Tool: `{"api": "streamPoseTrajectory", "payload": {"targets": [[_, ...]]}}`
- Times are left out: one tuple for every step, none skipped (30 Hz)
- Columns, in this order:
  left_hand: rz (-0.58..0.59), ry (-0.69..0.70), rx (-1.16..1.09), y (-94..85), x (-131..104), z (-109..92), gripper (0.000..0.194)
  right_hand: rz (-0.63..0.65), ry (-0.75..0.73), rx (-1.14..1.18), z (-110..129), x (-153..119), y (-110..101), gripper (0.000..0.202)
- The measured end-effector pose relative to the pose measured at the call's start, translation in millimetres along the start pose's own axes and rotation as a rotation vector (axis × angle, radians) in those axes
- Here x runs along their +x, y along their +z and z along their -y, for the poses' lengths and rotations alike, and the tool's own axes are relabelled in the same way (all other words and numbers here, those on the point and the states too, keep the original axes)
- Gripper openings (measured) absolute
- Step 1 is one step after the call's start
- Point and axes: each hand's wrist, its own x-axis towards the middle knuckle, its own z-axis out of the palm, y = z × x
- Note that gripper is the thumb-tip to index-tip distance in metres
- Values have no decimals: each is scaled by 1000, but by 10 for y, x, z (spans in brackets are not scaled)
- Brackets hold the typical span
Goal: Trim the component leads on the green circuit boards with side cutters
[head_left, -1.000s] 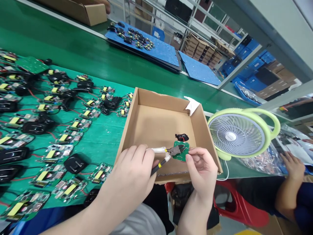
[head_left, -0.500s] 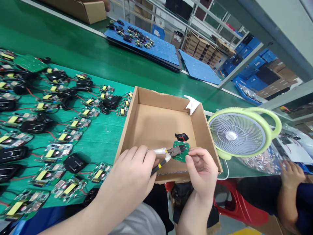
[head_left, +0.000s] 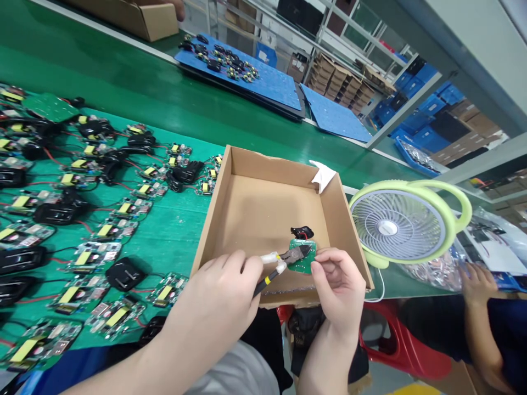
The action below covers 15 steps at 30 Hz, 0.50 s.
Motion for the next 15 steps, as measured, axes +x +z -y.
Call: {"api": "streamPoseTrajectory", "payload": {"targets": [[0,0,2,0,-2,0,22,-3,6,-5,6,1,1,10],[-2,3,7,-1,-2,1,21,-4,12,-8,12,3,3,10],[-6,9,10,-5,-1,3,19,-7,20,-9,17,6,6,9],[-12,15,10,-10,2,6,18,-8,29,-9,20,9,10,9],[-18,20,5,-14,6,10,17,-9,37,-6,22,13,14,9],[-23,20,-1,-18,10,13,15,-9,45,-3,21,16,18,8],[-27,15,-5,-20,14,16,14,-10,53,3,20,19,21,8],[-28,4,-5,-20,18,19,13,-15,61,10,18,22,23,7],[-25,-10,0,-19,21,20,12,-23,69,19,16,24,25,6],[-20,-24,7,-16,22,20,11,-29,76,32,15,25,26,6],[-14,-33,13,-13,22,20,11,-35,86,47,14,26,26,6],[-9,-37,13,-9,20,19,11,-43,96,61,16,28,27,6],[-3,-38,7,-5,18,19,11,-51,105,73,18,29,28,5],[0,-37,-1,-1,14,20,11,-59,113,83,22,31,29,5],[0,-37,-9,2,10,21,10,-68,119,88,26,33,31,4]]}}
